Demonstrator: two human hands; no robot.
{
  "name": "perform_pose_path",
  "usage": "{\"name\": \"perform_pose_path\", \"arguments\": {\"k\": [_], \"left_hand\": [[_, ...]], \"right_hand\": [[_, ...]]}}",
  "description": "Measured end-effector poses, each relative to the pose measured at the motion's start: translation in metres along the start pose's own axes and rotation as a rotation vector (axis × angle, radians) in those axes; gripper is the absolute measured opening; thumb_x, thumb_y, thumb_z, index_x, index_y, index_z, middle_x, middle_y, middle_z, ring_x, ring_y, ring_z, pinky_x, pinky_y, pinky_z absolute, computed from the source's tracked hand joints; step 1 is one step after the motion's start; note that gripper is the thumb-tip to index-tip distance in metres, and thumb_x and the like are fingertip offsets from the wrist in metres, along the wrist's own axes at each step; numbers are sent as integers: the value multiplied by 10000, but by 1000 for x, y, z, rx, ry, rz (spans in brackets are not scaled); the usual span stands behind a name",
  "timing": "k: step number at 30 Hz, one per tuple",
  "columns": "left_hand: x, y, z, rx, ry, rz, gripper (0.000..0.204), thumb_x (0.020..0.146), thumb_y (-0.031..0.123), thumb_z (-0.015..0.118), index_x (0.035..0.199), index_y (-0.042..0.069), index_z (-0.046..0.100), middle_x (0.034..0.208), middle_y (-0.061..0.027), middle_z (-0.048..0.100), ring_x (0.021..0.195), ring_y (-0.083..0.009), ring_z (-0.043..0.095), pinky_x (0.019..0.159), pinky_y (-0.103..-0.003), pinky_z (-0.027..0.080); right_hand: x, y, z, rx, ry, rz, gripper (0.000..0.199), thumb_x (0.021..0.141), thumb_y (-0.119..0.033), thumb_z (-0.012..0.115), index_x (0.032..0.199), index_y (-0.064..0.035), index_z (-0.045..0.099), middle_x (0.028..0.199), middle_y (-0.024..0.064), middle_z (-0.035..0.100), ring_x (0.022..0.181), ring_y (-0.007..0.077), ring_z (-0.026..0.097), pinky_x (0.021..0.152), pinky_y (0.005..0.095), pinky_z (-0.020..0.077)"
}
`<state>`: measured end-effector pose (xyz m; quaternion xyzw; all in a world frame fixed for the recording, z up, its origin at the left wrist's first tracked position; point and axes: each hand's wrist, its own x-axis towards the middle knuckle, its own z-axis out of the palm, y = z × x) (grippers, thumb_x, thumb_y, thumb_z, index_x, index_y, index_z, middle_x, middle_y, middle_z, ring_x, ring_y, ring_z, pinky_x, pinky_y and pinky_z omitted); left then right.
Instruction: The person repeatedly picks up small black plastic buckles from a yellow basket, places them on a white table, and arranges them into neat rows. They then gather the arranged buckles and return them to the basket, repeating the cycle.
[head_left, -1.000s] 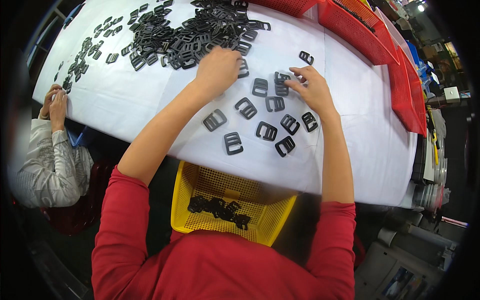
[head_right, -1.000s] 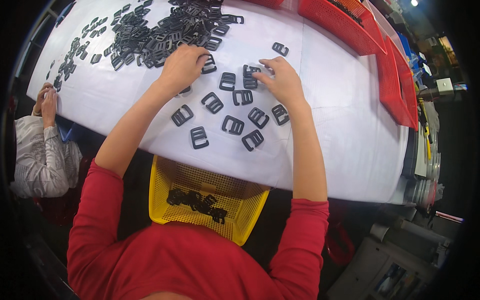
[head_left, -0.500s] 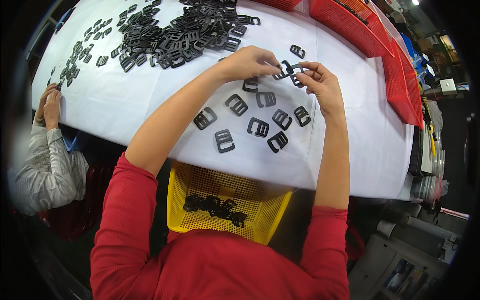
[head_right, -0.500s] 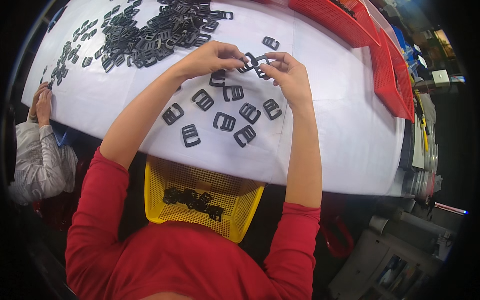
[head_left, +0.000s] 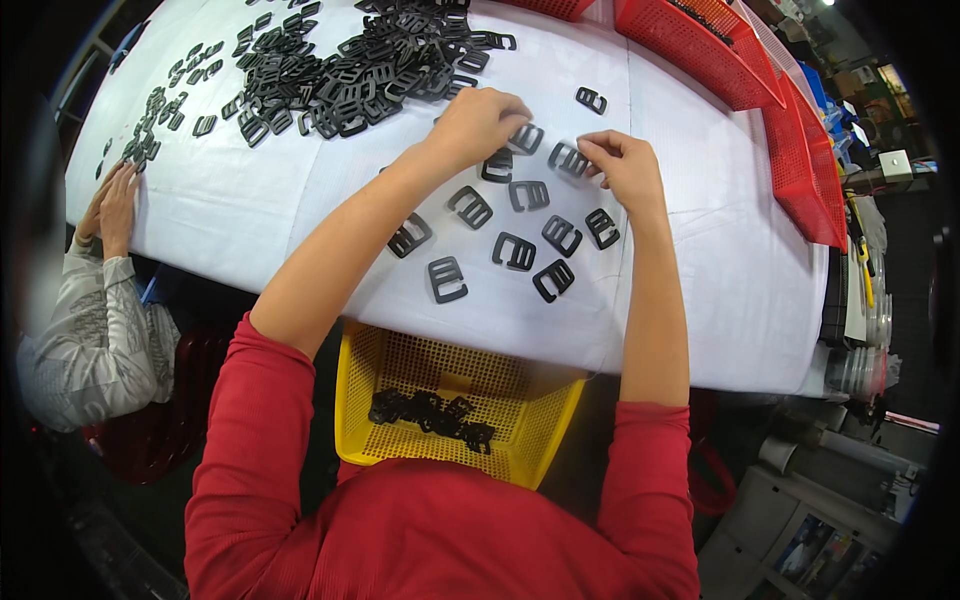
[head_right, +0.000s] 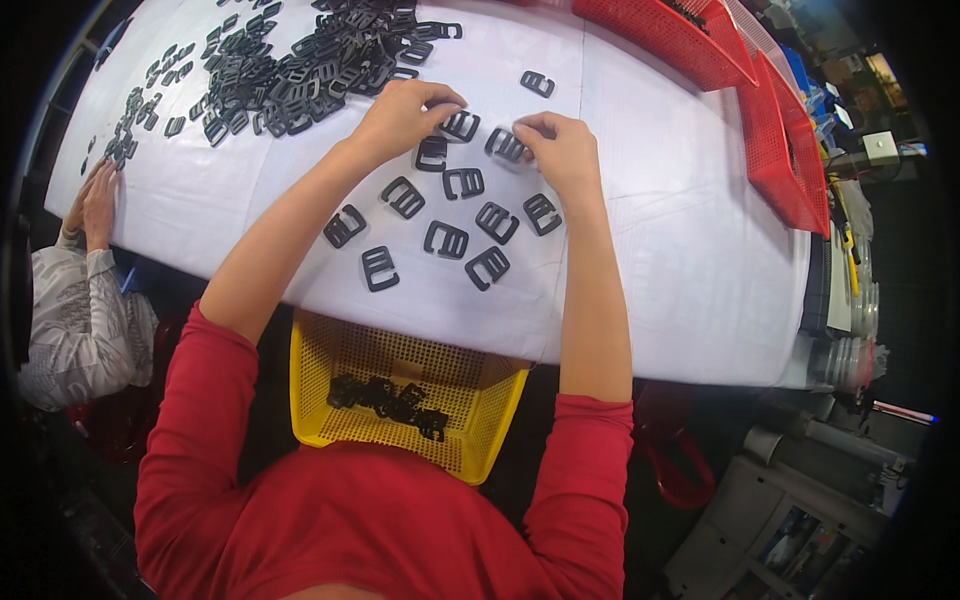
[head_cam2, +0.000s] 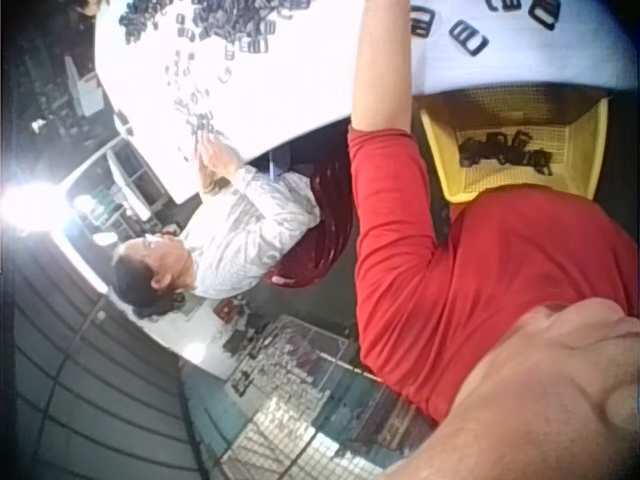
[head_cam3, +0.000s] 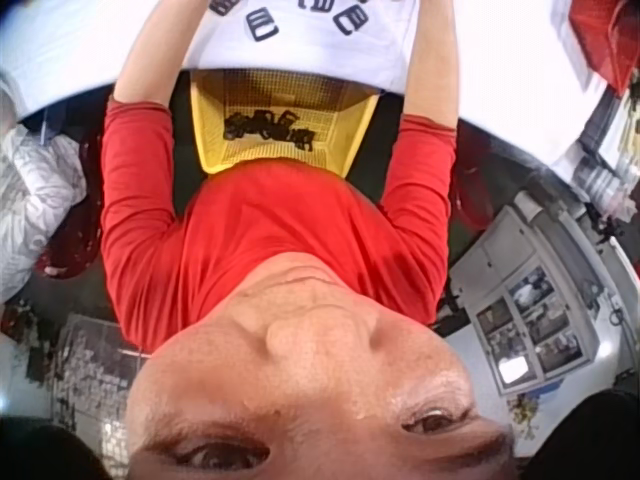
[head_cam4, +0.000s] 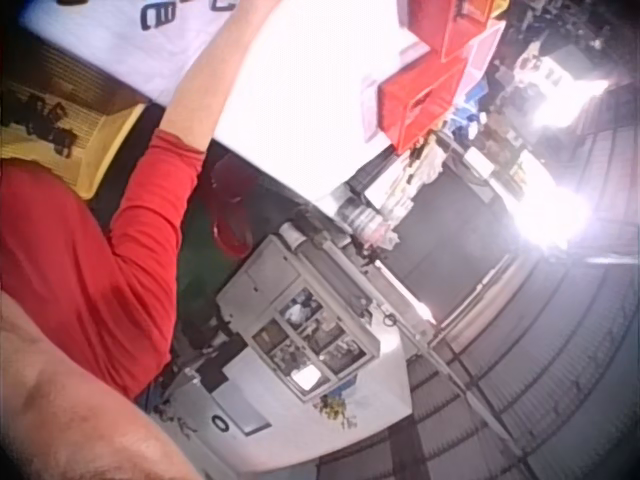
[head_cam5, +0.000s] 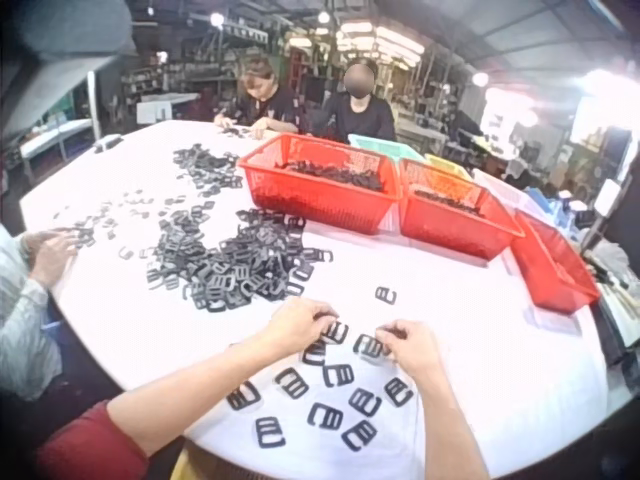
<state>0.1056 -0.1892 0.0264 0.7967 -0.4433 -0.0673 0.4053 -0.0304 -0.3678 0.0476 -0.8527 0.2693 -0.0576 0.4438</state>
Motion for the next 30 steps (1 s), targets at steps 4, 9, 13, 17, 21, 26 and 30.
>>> {"name": "perform_pose_path", "arguments": {"k": [4,9,13,17,21,26,30], "left_hand": [[-1,-17,-6,116,126,71,205,878,171,623,1040,75,703,1057,-108,685,1001,-273,625,875,-352,483],[-27,-6,-36,53,202,40,198,896,160,616,1056,76,699,1128,-70,661,984,-220,631,831,-303,493],[-74,-23,-63,-2,258,-22,217,891,116,625,1091,83,699,1159,-64,658,1025,-184,623,823,-285,488],[-137,-28,-86,99,192,-95,313,867,93,634,1179,83,660,1266,-103,602,1185,-237,549,964,-338,439],[-182,-10,-78,150,55,-130,640,783,139,703,1383,121,482,1467,-117,412,1421,-292,277,1159,-433,215],[-192,6,-48,295,-48,-121,963,715,442,767,1502,207,264,1535,-134,280,1457,-300,153,1191,-495,69],[-196,14,-44,379,-88,-113,1098,632,493,794,1517,192,219,1569,-129,190,1467,-313,79,1191,-503,46]], "right_hand": [[36,28,2,-473,340,-353,328,865,-245,646,1163,-109,663,1063,82,687,930,255,634,825,341,487],[79,35,8,-609,297,-501,341,906,-256,580,1229,-159,627,1293,50,594,1171,273,552,975,364,445],[60,55,-9,-669,253,-473,327,918,-274,552,1227,-198,628,1290,3,597,1187,240,544,967,382,457],[-1,62,-22,-519,215,-407,347,939,-277,540,1255,-151,610,1309,43,587,1270,266,486,1037,368,394],[-44,64,-5,-354,177,-363,411,952,-303,540,1308,-99,560,1366,108,534,1344,312,402,1126,421,260],[-99,47,24,-447,207,-312,495,934,-341,572,1365,-109,497,1438,120,448,1386,317,329,1151,505,152],[-134,29,47,-360,163,-347,519,917,-355,604,1364,-115,496,1424,115,464,1382,321,337,1153,517,146]]}}
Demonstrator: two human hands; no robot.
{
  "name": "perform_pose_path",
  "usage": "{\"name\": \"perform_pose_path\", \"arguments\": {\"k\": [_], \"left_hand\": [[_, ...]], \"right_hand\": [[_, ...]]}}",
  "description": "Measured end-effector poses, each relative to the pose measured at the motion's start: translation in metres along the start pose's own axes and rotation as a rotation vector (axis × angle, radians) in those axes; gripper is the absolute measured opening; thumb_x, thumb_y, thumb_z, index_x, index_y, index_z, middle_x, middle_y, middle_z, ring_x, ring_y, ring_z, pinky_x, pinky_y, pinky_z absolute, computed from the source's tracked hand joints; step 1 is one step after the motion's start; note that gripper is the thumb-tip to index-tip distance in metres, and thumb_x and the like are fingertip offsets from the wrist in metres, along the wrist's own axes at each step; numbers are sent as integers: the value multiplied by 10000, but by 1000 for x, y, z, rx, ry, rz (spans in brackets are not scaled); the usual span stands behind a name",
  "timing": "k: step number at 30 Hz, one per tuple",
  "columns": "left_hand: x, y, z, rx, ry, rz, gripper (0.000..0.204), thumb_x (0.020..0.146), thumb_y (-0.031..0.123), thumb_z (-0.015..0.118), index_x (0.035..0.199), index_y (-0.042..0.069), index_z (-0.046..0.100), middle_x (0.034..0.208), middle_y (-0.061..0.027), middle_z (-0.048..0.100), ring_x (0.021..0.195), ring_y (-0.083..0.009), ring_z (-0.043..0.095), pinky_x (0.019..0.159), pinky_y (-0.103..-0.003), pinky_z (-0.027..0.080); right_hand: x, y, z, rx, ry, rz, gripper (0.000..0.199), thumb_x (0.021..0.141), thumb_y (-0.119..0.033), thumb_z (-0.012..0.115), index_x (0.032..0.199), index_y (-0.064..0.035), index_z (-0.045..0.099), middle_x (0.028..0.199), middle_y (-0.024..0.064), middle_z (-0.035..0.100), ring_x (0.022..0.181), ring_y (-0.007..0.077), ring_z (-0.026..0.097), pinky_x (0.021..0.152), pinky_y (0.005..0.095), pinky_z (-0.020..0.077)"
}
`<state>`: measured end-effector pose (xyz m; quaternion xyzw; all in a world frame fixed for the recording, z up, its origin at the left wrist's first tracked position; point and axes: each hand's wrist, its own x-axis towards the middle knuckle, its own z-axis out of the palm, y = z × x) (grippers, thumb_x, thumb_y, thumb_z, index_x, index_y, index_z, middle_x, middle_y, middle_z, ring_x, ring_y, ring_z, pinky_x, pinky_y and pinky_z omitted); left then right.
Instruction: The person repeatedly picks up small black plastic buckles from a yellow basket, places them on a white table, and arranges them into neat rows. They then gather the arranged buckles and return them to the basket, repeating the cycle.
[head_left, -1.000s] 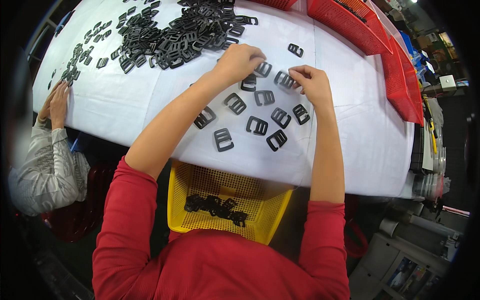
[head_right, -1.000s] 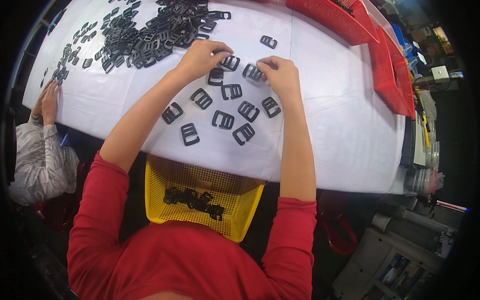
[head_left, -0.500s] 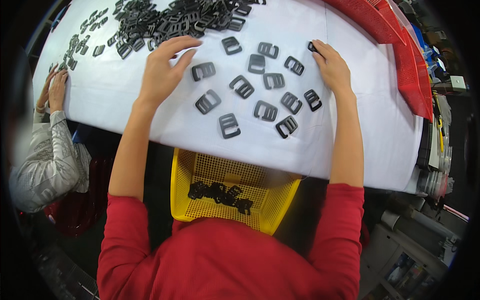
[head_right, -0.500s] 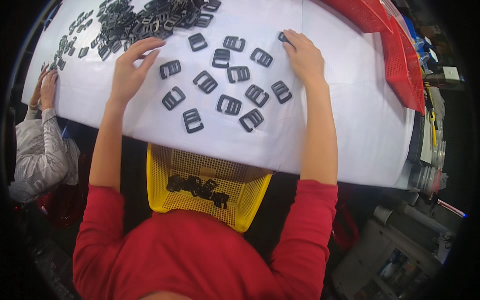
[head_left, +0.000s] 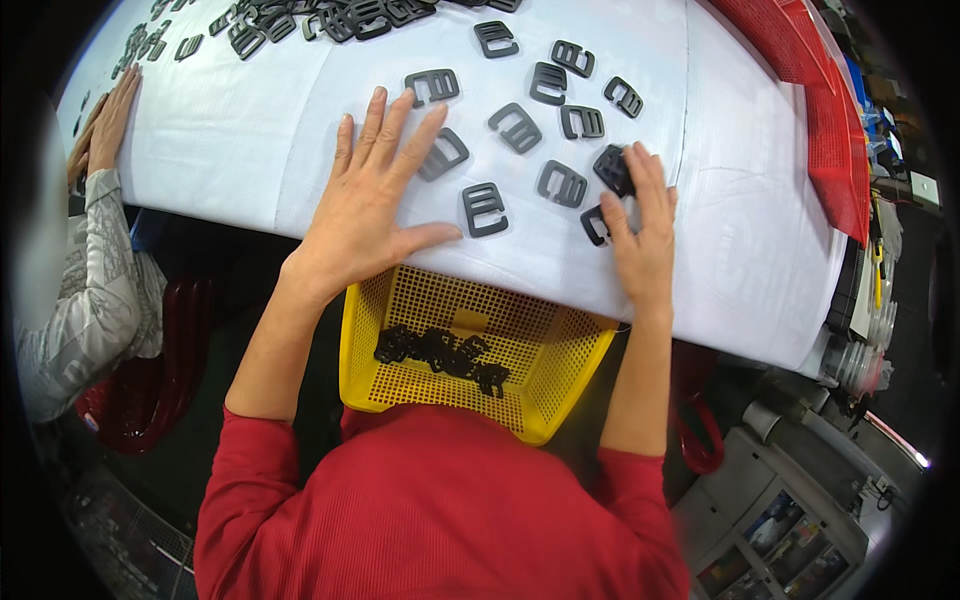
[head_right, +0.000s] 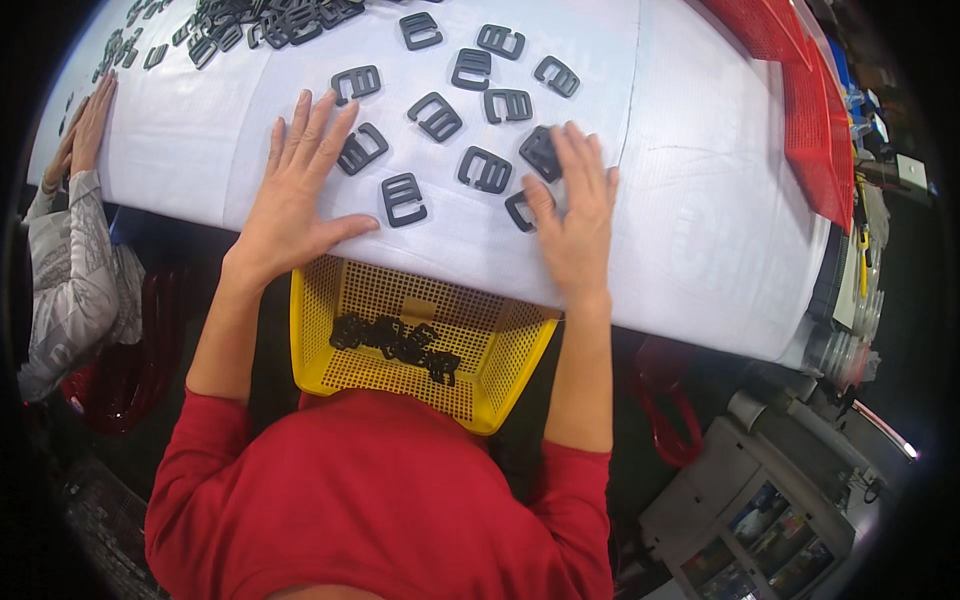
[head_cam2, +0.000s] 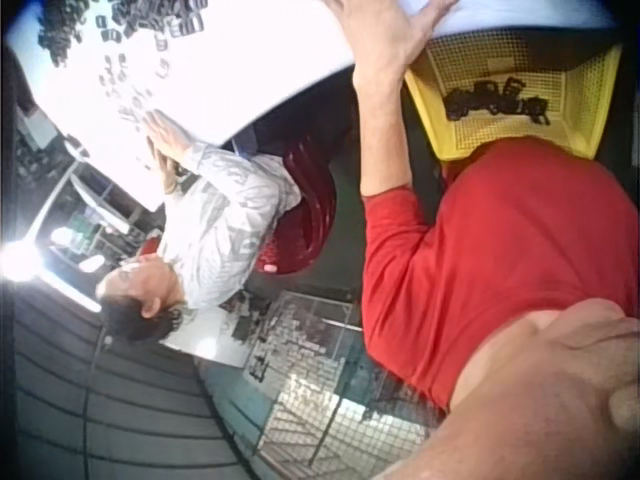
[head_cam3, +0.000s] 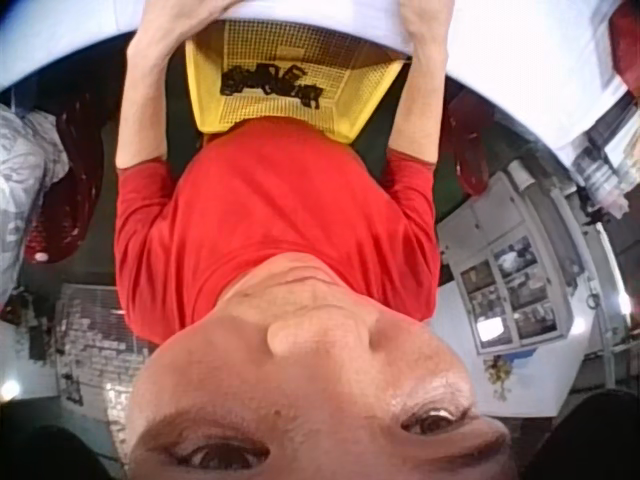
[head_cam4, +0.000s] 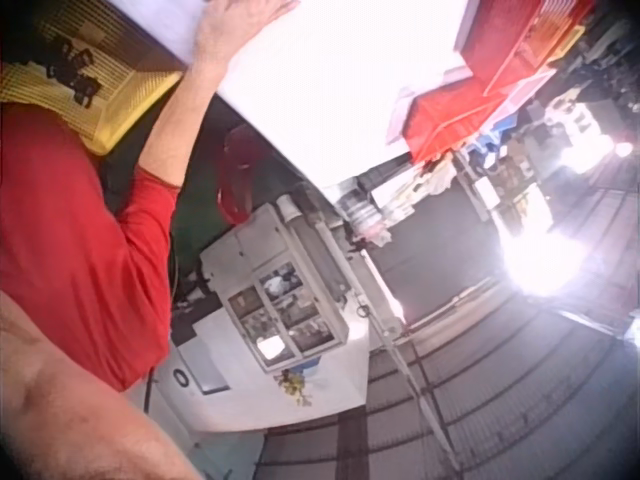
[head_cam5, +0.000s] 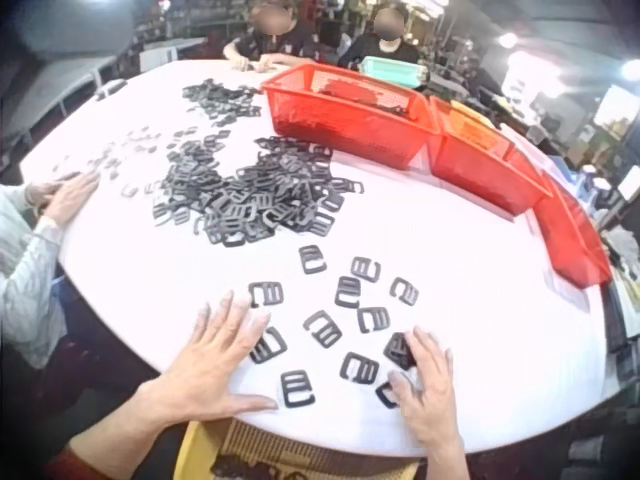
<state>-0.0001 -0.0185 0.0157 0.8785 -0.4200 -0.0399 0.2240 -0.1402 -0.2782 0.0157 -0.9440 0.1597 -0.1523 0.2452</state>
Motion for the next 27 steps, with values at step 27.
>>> {"name": "perform_pose_path", "arguments": {"k": [27], "left_hand": [[2,-1,16,16,64,-8,1262,514,719,749,1523,222,175,1568,-128,189,1468,-295,79,1206,-464,47]], "right_hand": [[-10,-16,15,493,242,68,325,955,-150,556,1258,-32,569,1087,125,676,1056,218,629,993,387,422]]}}
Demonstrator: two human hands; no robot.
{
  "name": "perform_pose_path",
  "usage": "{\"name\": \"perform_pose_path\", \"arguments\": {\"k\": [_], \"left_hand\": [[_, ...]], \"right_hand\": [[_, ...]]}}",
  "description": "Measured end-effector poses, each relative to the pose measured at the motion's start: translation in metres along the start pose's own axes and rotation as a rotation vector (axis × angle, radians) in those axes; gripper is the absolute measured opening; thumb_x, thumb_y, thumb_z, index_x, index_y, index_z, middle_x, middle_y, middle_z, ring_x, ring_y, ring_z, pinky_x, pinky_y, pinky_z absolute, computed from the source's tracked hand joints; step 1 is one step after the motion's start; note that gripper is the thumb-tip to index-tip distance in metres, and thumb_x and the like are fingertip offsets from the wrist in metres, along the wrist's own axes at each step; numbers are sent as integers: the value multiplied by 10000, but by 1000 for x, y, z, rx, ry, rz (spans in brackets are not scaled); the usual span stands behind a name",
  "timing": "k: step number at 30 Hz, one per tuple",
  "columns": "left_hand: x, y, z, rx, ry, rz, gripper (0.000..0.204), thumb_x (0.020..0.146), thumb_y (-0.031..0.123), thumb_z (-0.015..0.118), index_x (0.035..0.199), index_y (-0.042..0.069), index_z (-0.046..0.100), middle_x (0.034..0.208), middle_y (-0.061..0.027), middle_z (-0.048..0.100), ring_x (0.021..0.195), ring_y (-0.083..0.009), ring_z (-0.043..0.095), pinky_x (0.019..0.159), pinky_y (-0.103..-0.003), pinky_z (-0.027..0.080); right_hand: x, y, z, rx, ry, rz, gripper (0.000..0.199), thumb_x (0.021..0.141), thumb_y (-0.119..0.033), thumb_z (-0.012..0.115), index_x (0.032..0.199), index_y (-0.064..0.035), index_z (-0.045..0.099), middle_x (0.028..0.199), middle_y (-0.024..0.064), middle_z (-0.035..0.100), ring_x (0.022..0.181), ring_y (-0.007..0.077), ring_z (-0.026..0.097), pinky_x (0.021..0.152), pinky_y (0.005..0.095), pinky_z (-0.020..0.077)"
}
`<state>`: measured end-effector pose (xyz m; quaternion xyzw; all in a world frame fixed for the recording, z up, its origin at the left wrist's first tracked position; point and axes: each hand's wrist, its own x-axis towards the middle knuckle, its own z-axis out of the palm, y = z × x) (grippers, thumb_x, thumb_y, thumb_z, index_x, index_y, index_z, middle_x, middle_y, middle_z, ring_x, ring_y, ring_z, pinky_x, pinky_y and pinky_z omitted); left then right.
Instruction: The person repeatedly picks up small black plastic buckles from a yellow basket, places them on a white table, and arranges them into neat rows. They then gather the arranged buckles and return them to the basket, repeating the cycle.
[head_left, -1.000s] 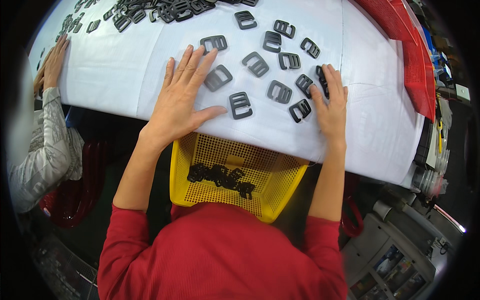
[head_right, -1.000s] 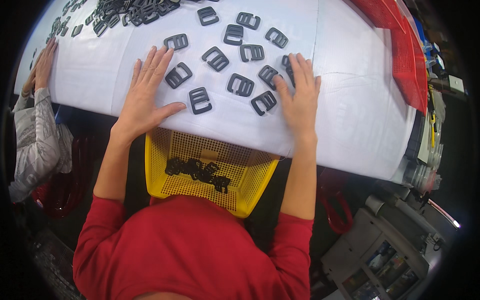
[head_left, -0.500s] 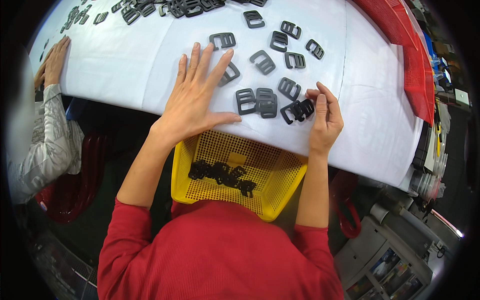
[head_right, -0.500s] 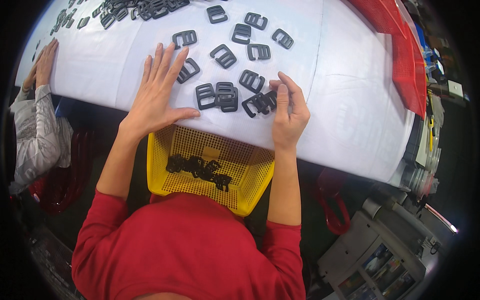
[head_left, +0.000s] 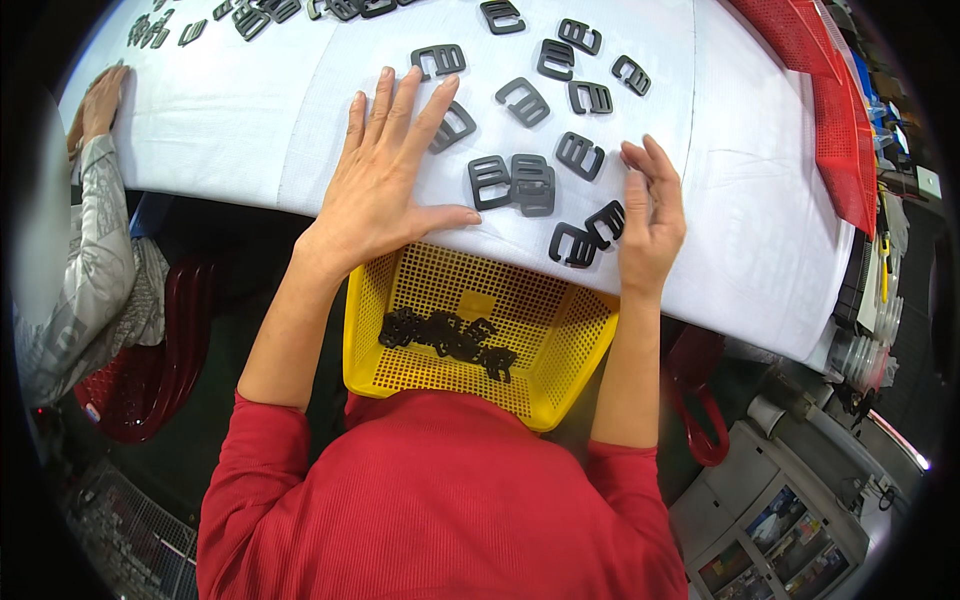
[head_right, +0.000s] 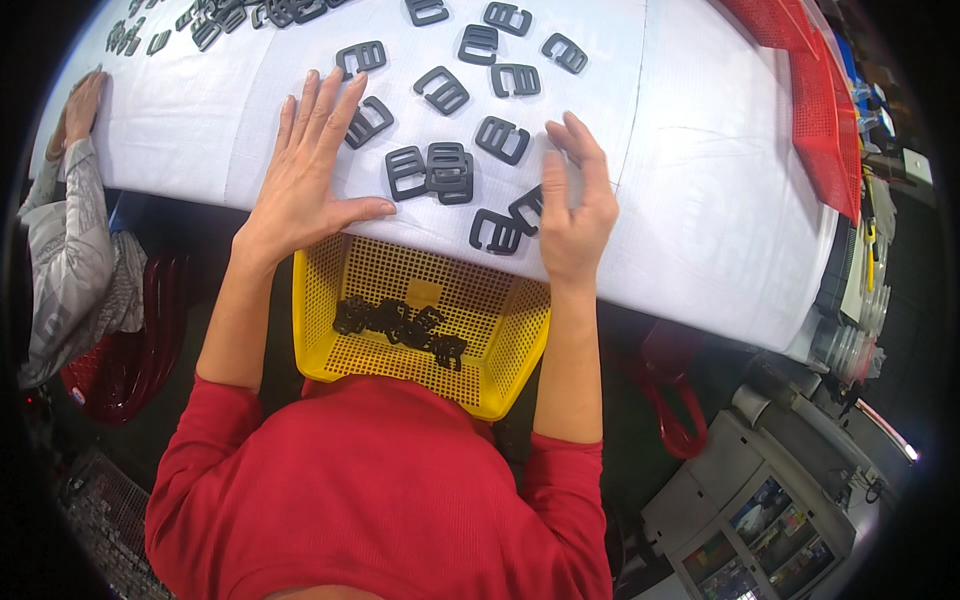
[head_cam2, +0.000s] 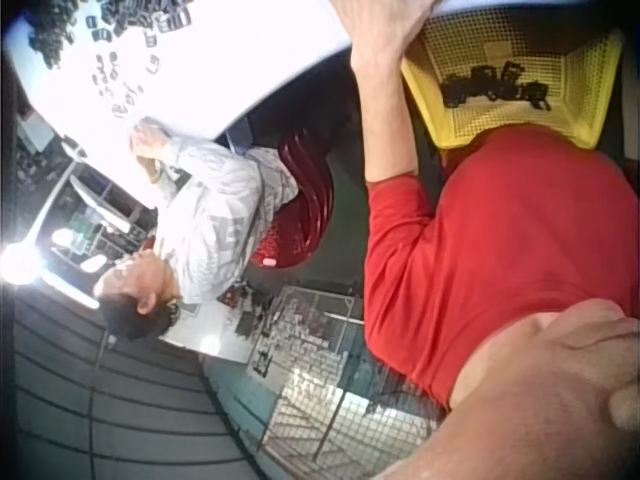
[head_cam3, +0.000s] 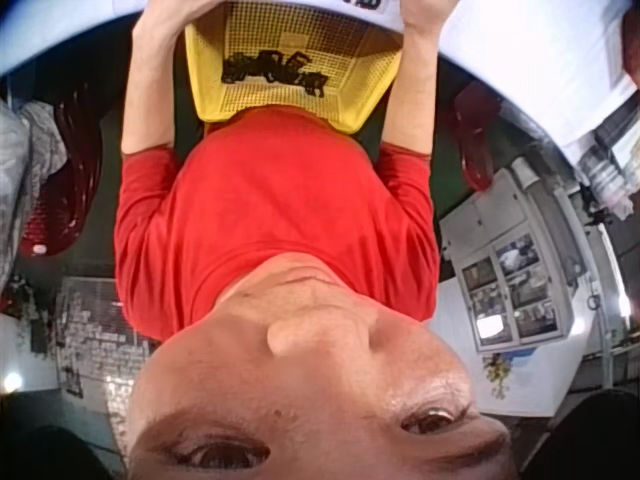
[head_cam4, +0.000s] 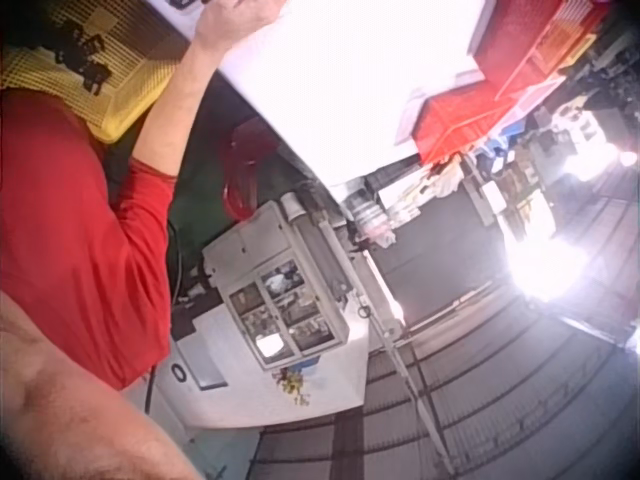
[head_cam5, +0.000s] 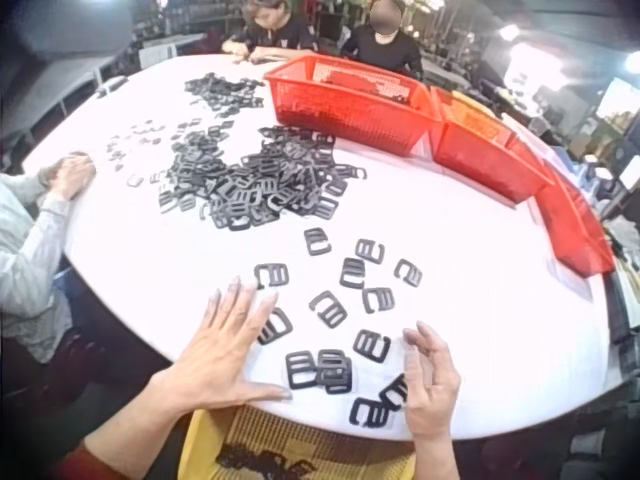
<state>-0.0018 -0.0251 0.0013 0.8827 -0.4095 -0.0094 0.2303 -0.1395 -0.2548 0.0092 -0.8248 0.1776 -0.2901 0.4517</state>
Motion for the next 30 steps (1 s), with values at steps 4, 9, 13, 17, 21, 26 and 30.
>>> {"name": "perform_pose_path", "arguments": {"k": [4,9,13,17,21,26,30], "left_hand": [[0,1,-4,30,-48,35,1220,549,691,744,1522,217,181,1566,-93,215,1468,-266,105,1203,-481,48],[-4,29,-9,-102,-245,327,1054,654,520,768,1496,136,264,1538,-90,294,1444,-274,216,1187,-517,119],[-9,30,-14,-703,-279,275,670,753,247,767,1349,87,507,1279,-111,591,1193,-273,549,1051,-418,397],[-9,16,-20,-945,-151,4,319,822,28,651,1141,41,667,1069,-107,685,1004,-215,637,911,-326,493],[39,-14,-9,-299,221,152,407,883,137,627,1282,91,568,1325,-129,545,1271,-271,468,1046,-398,401],[104,-25,24,7,185,230,520,924,219,566,1411,108,423,1487,-123,368,1395,-309,313,1115,-425,311],[113,-11,22,-175,96,246,459,922,219,562,1351,86,466,1405,-134,443,1333,-318,391,1083,-422,351]], "right_hand": [[3,-7,3,-188,-256,-148,380,915,-203,608,1272,-74,577,1216,113,639,1219,273,547,1126,477,268],[-10,-24,5,-144,-520,-204,408,874,-205,646,1259,-80,594,1240,114,626,1268,282,509,1130,486,266],[-13,-25,-8,229,-619,-7,265,879,-156,635,1108,-28,675,1003,121,710,976,241,680,1034,420,401],[-7,-19,-16,481,-480,316,188,915,-99,582,1036,-13,697,862,71,716,797,170,669,769,301,522],[64,12,-5,-208,-112,-217,323,926,-193,591,1202,-28,618,1177,148,640,1135,276,570,1012,429,402],[120,40,39,-389,-290,-259,548,923,-396,565,1381,-111,470,1383,153,503,1352,304,394,1154,473,174],[112,20,55,-233,-391,-276,452,910,-323,587,1313,-122,543,1304,143,556,1264,298,471,1102,428,295]]}}
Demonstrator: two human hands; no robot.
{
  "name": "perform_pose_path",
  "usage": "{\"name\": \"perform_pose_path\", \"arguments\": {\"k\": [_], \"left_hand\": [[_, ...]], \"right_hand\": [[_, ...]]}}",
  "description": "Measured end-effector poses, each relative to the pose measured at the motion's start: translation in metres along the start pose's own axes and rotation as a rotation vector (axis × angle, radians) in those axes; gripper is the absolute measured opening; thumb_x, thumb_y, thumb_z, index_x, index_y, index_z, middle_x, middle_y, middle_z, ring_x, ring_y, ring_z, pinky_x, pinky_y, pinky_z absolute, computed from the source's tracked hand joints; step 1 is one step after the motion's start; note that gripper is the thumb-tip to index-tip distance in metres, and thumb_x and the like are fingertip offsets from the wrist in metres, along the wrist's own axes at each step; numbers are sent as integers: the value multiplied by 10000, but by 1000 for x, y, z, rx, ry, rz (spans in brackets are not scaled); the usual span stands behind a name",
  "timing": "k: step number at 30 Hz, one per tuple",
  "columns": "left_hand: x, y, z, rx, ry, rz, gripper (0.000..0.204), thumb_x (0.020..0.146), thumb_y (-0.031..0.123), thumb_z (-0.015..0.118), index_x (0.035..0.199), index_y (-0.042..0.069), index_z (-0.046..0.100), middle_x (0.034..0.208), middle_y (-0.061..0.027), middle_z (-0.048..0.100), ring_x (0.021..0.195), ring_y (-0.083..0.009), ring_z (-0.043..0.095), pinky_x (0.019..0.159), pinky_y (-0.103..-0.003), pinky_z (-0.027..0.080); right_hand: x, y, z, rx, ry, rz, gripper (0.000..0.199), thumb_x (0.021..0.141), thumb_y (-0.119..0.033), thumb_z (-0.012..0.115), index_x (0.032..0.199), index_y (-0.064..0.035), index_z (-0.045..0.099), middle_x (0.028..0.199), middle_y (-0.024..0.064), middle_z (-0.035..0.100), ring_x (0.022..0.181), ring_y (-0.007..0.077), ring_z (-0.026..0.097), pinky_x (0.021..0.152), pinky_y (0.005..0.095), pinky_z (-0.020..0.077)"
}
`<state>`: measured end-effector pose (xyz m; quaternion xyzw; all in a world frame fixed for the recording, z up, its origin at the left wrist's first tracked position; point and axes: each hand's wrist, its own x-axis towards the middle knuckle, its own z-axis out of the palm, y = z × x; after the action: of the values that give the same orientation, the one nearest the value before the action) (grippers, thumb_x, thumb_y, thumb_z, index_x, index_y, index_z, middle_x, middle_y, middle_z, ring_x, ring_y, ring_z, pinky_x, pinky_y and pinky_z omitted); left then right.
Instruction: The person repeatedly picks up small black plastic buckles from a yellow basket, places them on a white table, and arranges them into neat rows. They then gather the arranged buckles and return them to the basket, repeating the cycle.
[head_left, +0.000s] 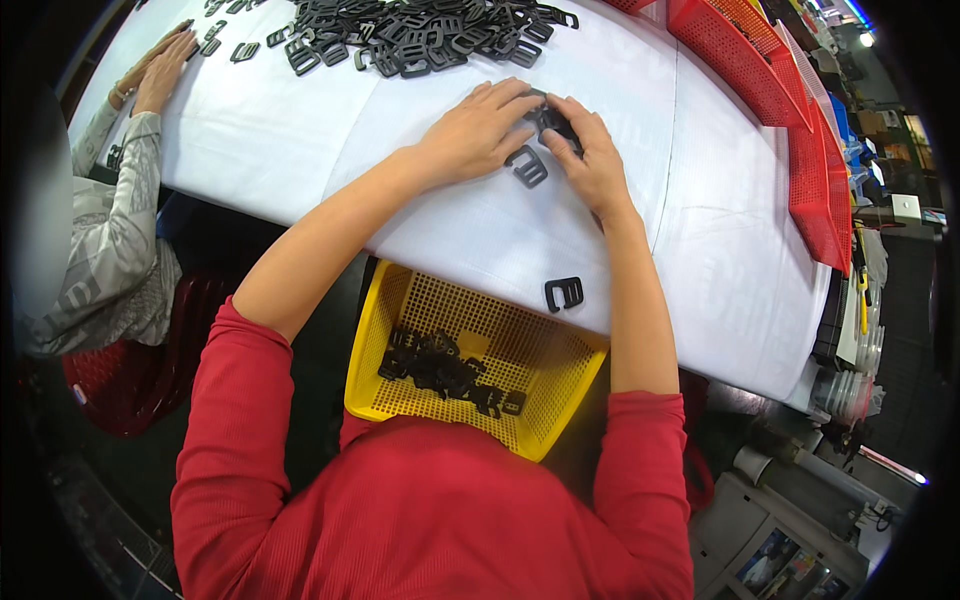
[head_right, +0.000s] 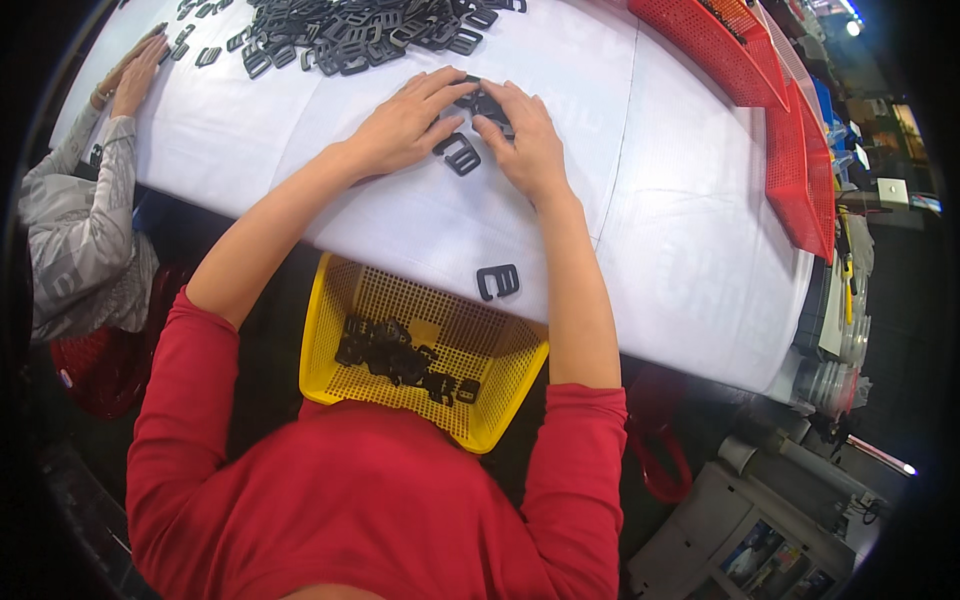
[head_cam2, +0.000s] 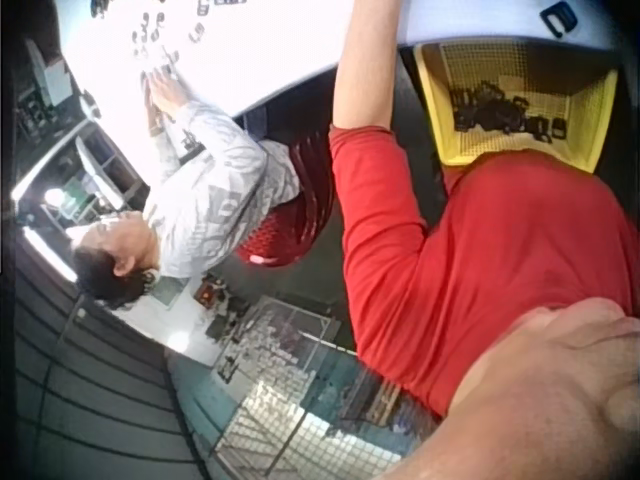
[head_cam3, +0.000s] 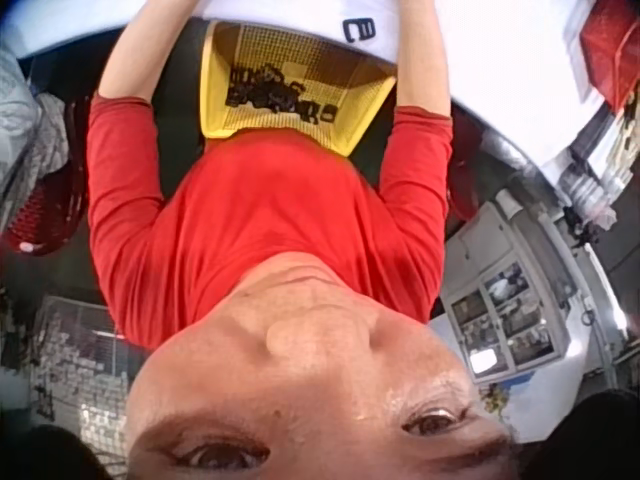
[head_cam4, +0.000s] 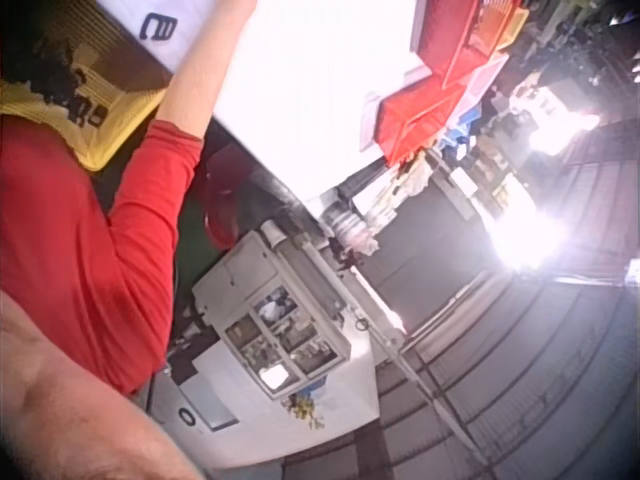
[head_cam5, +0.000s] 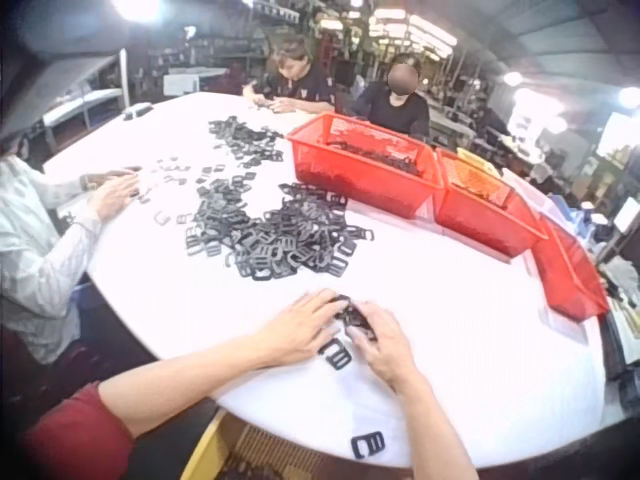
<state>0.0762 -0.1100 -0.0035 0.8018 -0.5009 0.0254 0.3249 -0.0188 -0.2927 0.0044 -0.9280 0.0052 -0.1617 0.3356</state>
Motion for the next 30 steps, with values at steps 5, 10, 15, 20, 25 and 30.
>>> {"name": "perform_pose_path", "arguments": {"k": [5,10,15,20,25,30], "left_hand": [[-52,35,-6,-258,-92,123,297,839,73,610,1133,40,587,1310,-141,506,1262,-329,456,1045,-431,387],[-106,77,-31,-577,-216,126,150,828,57,626,972,25,653,1025,-120,634,1023,-287,591,913,-382,459],[-69,29,-46,-307,74,147,156,810,34,646,960,75,662,998,-91,661,987,-278,608,882,-376,488],[57,-64,-20,315,318,-41,322,876,275,630,1162,126,632,1315,-148,516,1276,-323,428,1071,-457,340],[84,-78,-9,284,243,-234,426,865,343,642,1235,139,583,1338,-151,485,1299,-341,397,1079,-484,318],[39,-25,26,121,204,189,417,858,287,648,1221,98,568,1266,-133,527,1214,-323,461,1074,-496,305]], "right_hand": [[-71,-36,-8,84,-44,-51,424,833,-158,663,1246,-97,591,1176,151,609,1143,322,540,1008,423,399],[-137,-87,-20,302,-237,-6,392,808,-110,683,1193,-72,620,1076,128,663,1094,299,582,1051,439,353],[-167,-119,-26,756,-332,337,362,852,-43,638,1211,-10,609,932,88,701,893,171,651,883,317,485],[-167,-109,-22,781,-231,347,295,882,-24,623,1176,-14,633,918,76,692,880,140,642,833,275,500],[-148,-114,-35,614,-160,273,256,885,-24,614,1137,-4,646,900,68,688,883,147,642,825,282,501],[-145,-68,-43,603,137,283,243,892,-32,581,1120,19,648,915,99,690,882,160,652,836,288,489]]}}
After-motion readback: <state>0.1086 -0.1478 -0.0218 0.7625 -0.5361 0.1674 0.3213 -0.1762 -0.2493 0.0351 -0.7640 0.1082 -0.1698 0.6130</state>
